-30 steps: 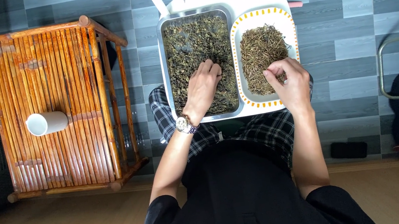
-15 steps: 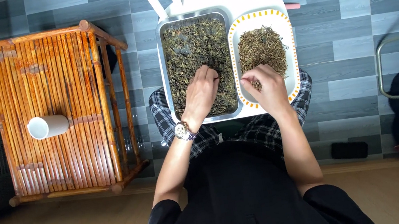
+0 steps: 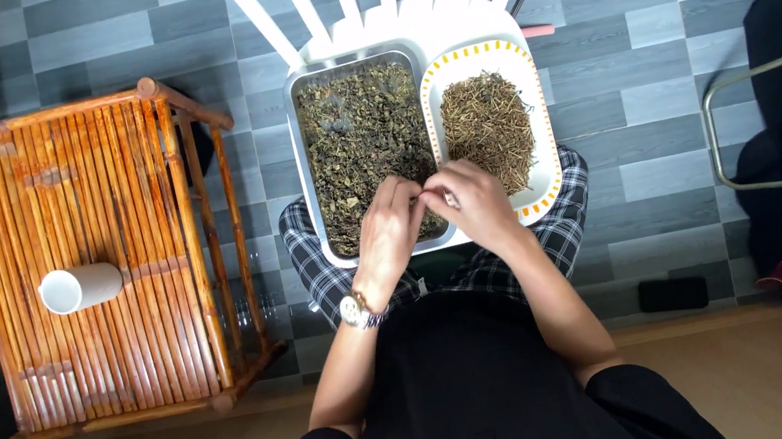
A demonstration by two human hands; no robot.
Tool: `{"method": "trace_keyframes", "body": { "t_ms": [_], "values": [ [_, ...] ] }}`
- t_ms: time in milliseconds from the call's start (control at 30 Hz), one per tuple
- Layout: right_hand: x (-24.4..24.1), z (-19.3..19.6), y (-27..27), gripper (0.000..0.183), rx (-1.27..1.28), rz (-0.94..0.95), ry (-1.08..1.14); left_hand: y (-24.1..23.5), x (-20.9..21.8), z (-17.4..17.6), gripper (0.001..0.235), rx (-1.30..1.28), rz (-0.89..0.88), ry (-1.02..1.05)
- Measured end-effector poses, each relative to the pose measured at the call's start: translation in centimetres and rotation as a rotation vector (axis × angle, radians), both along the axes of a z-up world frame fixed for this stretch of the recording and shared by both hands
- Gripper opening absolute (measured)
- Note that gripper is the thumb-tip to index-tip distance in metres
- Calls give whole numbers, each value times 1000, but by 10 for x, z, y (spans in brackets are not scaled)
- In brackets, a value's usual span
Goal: Sorting dried tea leaves by hand to remove stems and debris into separate trays
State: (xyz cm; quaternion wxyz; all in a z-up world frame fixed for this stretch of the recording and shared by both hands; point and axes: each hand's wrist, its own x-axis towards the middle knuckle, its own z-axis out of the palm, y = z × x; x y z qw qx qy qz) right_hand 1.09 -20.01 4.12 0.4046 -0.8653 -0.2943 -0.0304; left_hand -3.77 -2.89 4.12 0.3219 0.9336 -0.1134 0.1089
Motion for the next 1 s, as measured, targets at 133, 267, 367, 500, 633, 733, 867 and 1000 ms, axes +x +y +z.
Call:
{"method": "trace_keyframes", "body": {
  "t_ms": [133, 267, 367, 500, 633, 733, 867, 1000],
  "values": [
    [-7, 7, 8, 10, -13, 49, -14, 7, -16, 8, 9, 0, 55, 12],
    [-4, 14, 11, 9, -56, 113, -48, 13, -27, 22, 12, -1, 95, 25],
    [3, 15, 13, 10, -121, 127, -129, 18, -39, 21, 10, -12, 130, 20],
    [21, 19, 23, 11, -137, 182, -198, 19, -54, 8, 9, 14, 133, -8],
    [37, 11, 55, 30, -178, 315, -222, 14, -64, 5, 11, 16, 107, 7],
    [49, 1, 71, 33, -298, 367, -302, 10, -68, 2, 12, 87, 109, -44],
    [65, -5, 85, 16, -416, 429, -359, 8, -73, 4, 12, 96, 105, -40],
    [71, -6, 95, 13, -469, 481, -380, 10, -73, 13, 12, 96, 92, -76]
  ]
}}
